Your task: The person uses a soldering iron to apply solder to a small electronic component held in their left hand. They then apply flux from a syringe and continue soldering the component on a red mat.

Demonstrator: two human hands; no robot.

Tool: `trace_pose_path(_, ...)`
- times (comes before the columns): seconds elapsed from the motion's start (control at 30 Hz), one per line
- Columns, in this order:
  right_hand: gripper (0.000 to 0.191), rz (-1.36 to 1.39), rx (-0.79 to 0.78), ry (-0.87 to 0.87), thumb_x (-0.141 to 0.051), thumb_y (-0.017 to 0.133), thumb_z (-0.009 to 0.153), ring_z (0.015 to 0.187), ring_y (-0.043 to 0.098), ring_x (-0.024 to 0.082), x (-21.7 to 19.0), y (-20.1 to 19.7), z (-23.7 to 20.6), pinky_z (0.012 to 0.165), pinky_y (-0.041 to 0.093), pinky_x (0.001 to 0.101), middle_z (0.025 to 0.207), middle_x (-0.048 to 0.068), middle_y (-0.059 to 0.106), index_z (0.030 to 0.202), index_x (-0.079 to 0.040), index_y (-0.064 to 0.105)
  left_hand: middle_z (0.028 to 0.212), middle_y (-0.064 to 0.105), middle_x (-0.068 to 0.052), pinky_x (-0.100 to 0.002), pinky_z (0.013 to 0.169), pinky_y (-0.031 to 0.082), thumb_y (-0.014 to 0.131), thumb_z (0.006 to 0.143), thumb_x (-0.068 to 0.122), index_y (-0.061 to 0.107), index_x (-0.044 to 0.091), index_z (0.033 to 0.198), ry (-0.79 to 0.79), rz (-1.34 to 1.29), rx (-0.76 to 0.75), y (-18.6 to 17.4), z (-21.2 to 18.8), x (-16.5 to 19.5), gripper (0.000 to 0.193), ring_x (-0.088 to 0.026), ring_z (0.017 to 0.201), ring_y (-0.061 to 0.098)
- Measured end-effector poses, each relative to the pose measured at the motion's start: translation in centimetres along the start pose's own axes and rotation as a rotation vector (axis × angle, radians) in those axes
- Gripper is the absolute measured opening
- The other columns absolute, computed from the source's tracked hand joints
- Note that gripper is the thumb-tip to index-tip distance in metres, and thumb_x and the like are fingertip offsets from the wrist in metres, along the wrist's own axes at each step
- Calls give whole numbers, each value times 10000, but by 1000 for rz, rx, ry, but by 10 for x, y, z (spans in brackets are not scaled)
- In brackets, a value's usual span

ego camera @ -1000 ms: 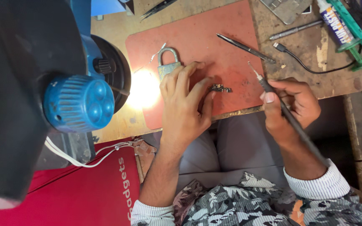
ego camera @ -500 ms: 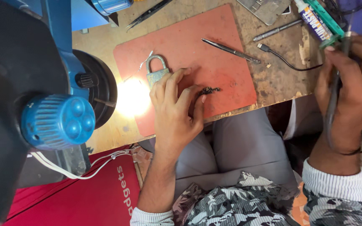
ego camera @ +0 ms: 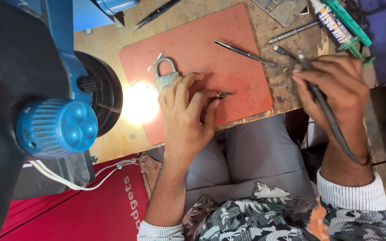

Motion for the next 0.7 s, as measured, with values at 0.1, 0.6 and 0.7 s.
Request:
trace_pose_path(0.1,181,-8,-64,14,34,842,906,1038,676,294,-7,4,7,941,461,393,1029,157,739,1064,-1,761,1318,589,-85,-508,1132,348,801,876,106,673,91,1029,2,-23,17,-2,0,1,200,-324,1311,519)
trace_pose_path(0.6,211,-56,-56,74,13,866,985,1000,575,283,-3,1,-1,860,458,358,1160,132,645,1169,-26,770,1031,645,-62,-422,989,396,819,858,15,625,64,1000,34,-173,186,-26,-7,-2,246,-277,1052,610)
trace_pose_path(0.7,199,-88,-80,99,-60,891,977,1004,543,281,-4,6,-3,853,459,369,1108,127,613,1122,-23,760,1041,648,-63,-423,991,397,819,855,15,629,64,1005,37,-168,185,-26,-7,-2,246,-276,1054,610)
Point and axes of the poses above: each hand's wrist, its own z-axis towards the middle knuckle, its own y-axis out of the palm, x = y × z, the point moved 9 cm from there along z, towards the middle knuckle
